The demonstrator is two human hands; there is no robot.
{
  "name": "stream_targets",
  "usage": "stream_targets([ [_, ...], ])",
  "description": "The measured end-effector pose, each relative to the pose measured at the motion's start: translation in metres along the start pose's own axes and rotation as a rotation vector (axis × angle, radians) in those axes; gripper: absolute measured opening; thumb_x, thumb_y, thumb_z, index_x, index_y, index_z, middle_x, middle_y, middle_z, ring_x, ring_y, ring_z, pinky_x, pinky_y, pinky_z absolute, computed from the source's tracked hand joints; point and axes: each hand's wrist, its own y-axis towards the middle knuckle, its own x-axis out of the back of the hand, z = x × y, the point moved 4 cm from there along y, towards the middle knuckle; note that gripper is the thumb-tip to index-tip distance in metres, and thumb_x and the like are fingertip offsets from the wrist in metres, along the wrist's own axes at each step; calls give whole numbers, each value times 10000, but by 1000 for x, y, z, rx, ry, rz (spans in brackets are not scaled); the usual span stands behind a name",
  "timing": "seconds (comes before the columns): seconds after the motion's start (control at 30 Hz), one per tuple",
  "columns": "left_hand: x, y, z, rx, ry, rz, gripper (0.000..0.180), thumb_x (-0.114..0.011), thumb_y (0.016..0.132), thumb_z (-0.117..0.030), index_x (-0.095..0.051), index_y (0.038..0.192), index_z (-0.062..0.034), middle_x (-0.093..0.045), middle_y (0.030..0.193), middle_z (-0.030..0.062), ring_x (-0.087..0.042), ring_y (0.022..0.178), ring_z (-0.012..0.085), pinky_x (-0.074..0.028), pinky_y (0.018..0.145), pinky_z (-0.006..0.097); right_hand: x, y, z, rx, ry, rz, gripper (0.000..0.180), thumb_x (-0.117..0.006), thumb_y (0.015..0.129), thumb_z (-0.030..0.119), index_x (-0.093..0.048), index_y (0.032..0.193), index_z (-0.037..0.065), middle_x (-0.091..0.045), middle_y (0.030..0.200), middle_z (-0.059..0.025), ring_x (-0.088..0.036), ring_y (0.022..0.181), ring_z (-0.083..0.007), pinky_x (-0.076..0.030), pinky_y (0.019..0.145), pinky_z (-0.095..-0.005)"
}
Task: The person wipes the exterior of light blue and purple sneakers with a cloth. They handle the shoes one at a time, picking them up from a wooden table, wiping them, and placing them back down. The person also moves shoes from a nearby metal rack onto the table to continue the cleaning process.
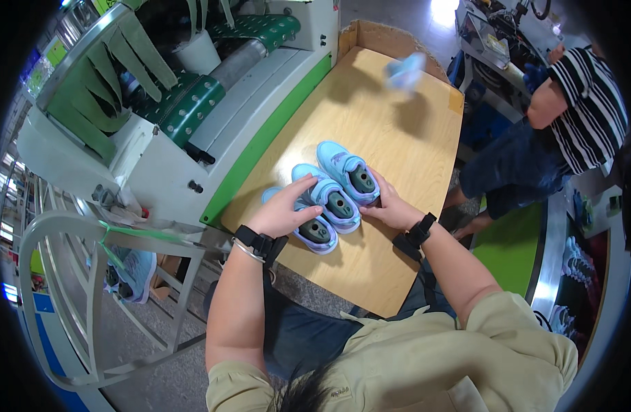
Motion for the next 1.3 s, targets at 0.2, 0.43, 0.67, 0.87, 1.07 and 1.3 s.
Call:
stream_targets([
  [0.2,1,0,1,1,13,-12,692,-732,889,-309,-454,1451,-17,-386,1546,222,-368,1442,334,-302,1174,391,1,0,3,72,-152,-18,964,-809,794,191,-218,1543,52,-499,1387,-256,-459,1296,-429,-371,1088,-468],
  [0.43,0,1,2,-1,10,-2,678,-723,900,-296,-448,1462,-36,-376,1561,196,-354,1454,314,-292,1178,384,2,1,-5,73,-127,20,952,-784,837,261,-191,1551,50,-478,1419,-252,-443,1319,-419,-346,1107,-455],
  [0.67,1,2,0,-24,21,-14,694,-737,875,-314,-464,1438,-15,-401,1530,236,-393,1421,362,-319,1167,401,56,45,6,-248,-13,460,636,-507,1021,488,-440,1437,12,-606,1302,-195,-549,1242,-307,-410,1055,-385],
  [0.87,3,0,-1,-1,52,-12,669,-741,884,-278,-467,1446,-38,-450,1501,211,-398,1425,330,-317,1166,387,65,122,64,18,-430,262,506,-507,1032,331,-432,1473,94,-524,1424,-221,-495,1318,-372,-387,1103,-425],
  [1.07,3,4,0,-30,34,-13,670,-726,875,-314,-475,1423,-21,-441,1496,230,-416,1400,368,-340,1157,411,61,151,23,43,-865,195,547,-474,1024,443,-417,1494,170,-355,1584,-100,-369,1421,-359,-298,1162,-448],
  [1.3,3,1,0,-14,19,-15,671,-725,876,-317,-475,1419,-14,-455,1482,228,-426,1390,364,-342,1157,407,79,127,-8,-286,-322,-194,831,-593,960,514,-252,1500,-18,-497,1371,-304,-555,1232,-414,-456,1026,-412],
])
